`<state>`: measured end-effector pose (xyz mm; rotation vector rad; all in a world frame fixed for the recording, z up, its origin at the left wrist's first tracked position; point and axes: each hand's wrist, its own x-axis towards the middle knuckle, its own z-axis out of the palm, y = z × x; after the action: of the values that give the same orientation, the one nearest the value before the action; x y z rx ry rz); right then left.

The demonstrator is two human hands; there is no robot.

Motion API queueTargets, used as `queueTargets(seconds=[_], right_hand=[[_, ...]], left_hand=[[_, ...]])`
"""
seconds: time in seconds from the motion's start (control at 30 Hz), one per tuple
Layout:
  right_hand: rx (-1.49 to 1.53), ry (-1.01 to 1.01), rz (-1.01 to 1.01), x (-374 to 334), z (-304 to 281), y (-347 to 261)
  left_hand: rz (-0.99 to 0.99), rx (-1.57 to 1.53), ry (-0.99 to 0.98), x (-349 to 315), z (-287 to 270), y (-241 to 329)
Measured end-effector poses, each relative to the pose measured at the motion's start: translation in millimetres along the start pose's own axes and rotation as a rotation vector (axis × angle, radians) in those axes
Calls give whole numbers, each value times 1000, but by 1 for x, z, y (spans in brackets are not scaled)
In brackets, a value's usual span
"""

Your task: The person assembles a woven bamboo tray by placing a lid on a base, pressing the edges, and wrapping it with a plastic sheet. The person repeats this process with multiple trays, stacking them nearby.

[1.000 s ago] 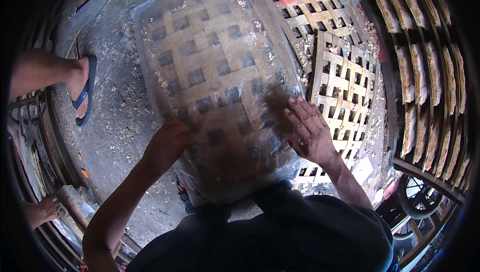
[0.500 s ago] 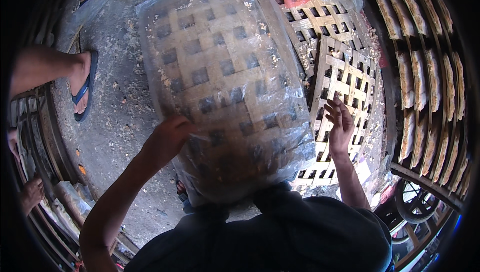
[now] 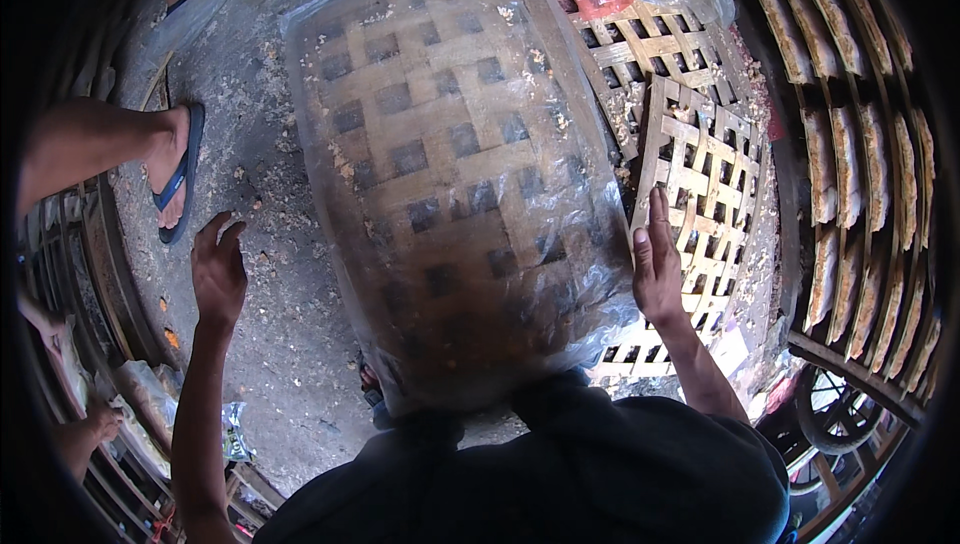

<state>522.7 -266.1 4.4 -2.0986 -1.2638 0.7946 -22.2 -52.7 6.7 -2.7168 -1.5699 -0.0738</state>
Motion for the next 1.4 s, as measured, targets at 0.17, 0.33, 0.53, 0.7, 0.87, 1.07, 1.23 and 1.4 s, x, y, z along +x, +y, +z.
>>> queueTargets(seconds=[0.17,0.33,0.53,0.7,0.87,1.07,1.23,1.4], right_hand=[[-170,185,-110,22,-11,-7],[-524,-299,-651,22,22,-55],[-695,-248,-526,29,24,-28],[-451,-219,-498,24,22,-24],[-417,-206,-517,25,25,-25],[-448,-211,-509,23,22,-27],[-419,-215,-508,23,26,-27],[-442,-225,-496,24,23,-31]], left_hand=[[146,-264,-11,15,-11,75],[581,-271,-212,34,-16,154],[366,15,-355,16,-5,109],[109,119,-154,26,-11,31],[583,-241,-286,45,-15,113],[273,61,-254,87,18,57],[11,94,-133,124,-6,-9],[588,-142,-378,113,4,81]])
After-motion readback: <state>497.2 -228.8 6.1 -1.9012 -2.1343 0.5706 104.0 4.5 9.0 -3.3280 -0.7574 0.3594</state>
